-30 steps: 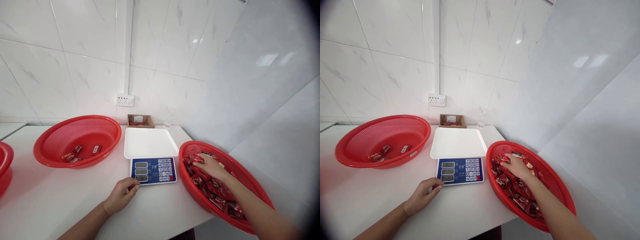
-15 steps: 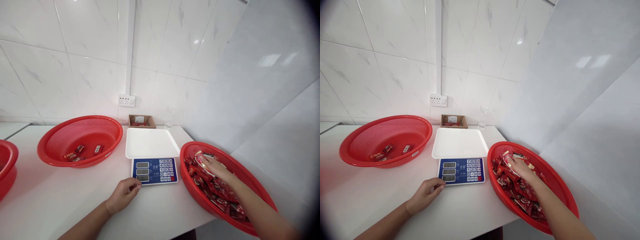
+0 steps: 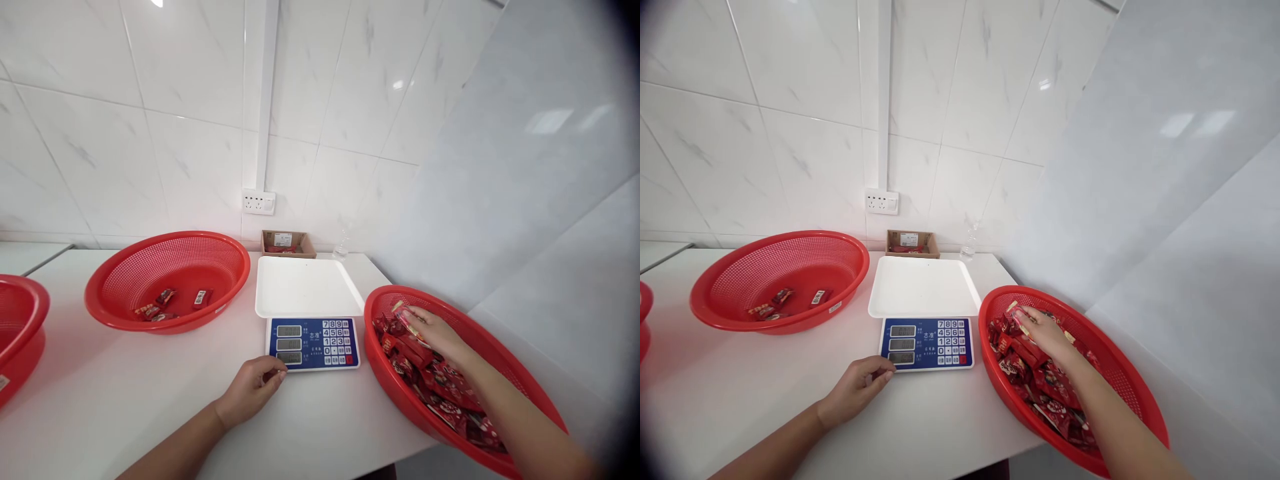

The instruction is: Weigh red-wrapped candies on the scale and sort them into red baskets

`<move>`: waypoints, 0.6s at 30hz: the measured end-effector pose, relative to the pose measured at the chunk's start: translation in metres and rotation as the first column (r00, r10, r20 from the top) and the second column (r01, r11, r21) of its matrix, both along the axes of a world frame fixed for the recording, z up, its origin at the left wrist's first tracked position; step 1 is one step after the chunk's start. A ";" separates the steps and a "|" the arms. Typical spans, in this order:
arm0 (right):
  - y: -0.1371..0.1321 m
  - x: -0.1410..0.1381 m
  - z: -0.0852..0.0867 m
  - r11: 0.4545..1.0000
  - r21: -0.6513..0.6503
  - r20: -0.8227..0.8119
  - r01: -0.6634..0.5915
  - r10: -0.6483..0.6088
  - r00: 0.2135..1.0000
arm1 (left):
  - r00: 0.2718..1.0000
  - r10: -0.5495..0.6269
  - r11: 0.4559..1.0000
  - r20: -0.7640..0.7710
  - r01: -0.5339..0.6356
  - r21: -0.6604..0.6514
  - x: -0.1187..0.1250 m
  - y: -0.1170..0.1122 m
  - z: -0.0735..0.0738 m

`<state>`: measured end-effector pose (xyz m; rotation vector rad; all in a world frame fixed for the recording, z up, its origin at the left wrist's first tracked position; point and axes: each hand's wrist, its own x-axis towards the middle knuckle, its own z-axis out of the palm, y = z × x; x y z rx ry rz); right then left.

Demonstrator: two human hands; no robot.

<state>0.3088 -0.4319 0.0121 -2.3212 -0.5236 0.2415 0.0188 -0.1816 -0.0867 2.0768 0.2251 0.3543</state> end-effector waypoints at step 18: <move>0.160 -0.037 0.021 0.962 0.020 0.010 -0.272 0.271 0.962 | 0.997 0.042 0.999 0.066 -0.042 0.000 -0.001 -0.001 -0.003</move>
